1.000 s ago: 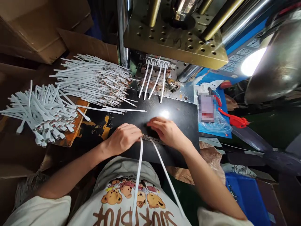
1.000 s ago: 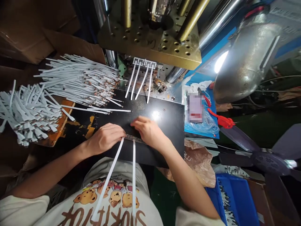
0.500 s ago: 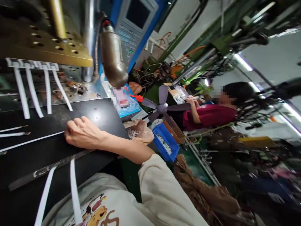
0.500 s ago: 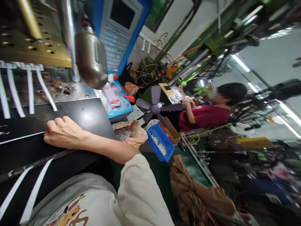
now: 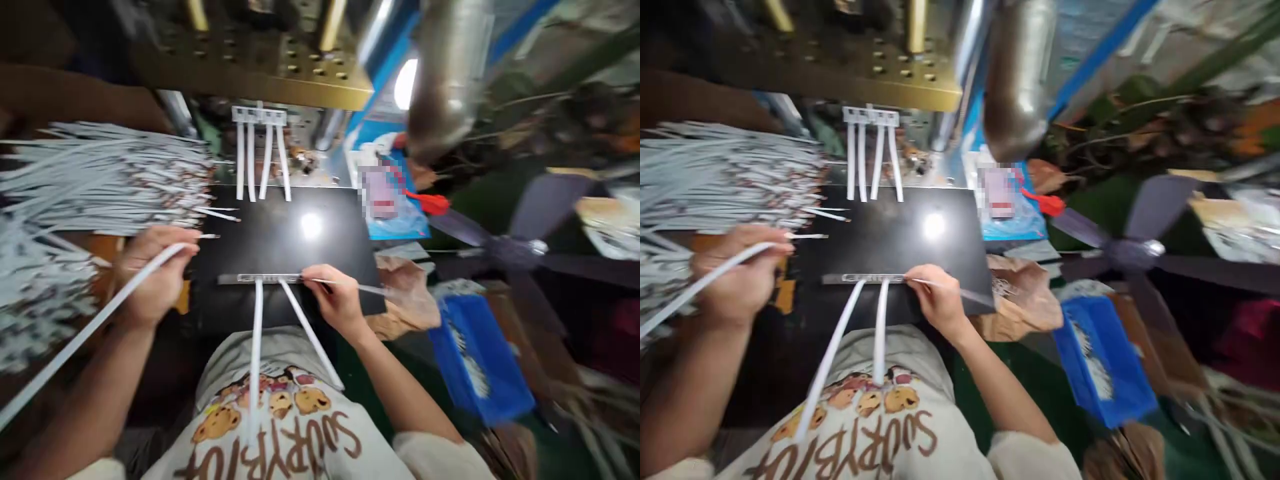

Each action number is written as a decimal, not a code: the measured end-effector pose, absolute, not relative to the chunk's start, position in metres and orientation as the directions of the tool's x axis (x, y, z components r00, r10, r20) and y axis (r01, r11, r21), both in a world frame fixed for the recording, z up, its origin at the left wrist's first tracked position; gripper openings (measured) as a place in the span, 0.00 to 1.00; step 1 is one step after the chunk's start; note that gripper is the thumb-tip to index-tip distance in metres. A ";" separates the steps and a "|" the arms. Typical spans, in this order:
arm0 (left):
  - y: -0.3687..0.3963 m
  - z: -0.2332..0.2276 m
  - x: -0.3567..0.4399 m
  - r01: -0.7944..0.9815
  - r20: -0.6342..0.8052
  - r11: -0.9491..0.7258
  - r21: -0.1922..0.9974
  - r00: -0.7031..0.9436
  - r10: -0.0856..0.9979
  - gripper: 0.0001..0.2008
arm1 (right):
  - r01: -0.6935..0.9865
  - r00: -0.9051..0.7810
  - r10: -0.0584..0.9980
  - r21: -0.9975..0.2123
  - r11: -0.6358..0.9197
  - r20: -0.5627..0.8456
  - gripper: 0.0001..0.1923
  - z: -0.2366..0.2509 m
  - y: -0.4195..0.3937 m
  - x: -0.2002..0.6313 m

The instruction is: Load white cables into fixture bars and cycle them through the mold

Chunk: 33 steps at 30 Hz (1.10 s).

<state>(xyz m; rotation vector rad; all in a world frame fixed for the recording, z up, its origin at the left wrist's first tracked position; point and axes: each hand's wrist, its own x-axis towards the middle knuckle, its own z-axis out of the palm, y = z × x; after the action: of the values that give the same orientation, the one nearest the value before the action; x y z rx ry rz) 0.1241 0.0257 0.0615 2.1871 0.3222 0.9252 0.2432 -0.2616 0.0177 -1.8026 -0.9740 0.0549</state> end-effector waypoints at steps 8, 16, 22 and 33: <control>-0.018 0.024 0.108 -0.236 0.484 -0.782 0.577 0.870 0.094 0.07 | 0.752 0.531 0.721 -0.640 -0.159 0.445 0.08 0.024 -0.245 0.237; -0.022 0.038 0.112 -0.208 0.377 -0.843 0.496 0.926 -0.007 0.07 | 0.778 0.522 0.746 -0.589 -0.218 0.414 0.07 0.027 -0.246 0.237; -0.025 0.031 0.115 -0.228 0.434 -0.857 0.462 0.901 -0.005 0.04 | 0.866 0.425 0.783 -0.454 -0.207 0.454 0.08 0.029 -0.242 0.234; 0.034 0.071 0.175 -0.157 0.176 -0.723 0.673 0.983 -0.050 0.18 | 0.774 0.477 0.853 -0.562 -0.292 0.214 0.11 0.073 -0.178 0.392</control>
<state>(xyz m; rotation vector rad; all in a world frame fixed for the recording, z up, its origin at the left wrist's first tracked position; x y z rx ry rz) 0.1751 0.0337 0.0713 2.3763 -0.1438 0.1866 0.3917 -0.1784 0.0726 -2.1159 -1.3406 0.1669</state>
